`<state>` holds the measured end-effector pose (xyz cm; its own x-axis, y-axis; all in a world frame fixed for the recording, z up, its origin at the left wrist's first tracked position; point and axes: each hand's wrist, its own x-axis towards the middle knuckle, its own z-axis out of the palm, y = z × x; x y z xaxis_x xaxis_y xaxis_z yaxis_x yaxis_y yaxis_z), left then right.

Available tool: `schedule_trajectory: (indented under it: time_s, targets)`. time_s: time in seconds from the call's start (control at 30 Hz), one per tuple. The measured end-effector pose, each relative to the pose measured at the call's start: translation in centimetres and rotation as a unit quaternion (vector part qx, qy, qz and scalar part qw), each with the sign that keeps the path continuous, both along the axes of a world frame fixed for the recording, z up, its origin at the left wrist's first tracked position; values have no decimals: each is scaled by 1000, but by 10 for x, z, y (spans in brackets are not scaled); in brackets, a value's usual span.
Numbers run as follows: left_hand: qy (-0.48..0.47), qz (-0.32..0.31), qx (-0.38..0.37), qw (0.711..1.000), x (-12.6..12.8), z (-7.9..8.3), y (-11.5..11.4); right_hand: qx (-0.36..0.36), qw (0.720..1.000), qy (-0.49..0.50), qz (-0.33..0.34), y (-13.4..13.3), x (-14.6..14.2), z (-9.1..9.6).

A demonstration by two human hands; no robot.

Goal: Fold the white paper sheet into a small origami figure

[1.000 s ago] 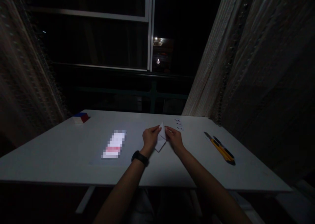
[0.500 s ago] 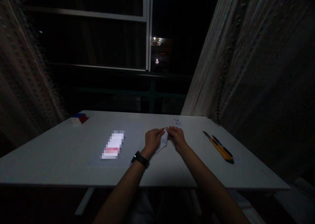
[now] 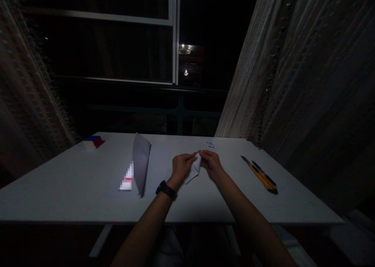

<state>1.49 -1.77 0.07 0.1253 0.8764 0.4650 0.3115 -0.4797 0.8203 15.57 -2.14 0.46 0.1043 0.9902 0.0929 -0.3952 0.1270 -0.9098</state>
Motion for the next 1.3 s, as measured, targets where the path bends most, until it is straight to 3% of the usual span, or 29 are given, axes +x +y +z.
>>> schedule_trajectory:
  time_s: [0.4,1.03,1.3]
  targets:
    - [86,12,33,996,0,1,-1,18,998,-54,-27,2,1,2]
    - [49,-21,-25,998,2,-1,0,56,991,-120,9,4,13,4]
    - [62,5,-10,998,-1,1,-1,96,956,-275,34,9,25,18]
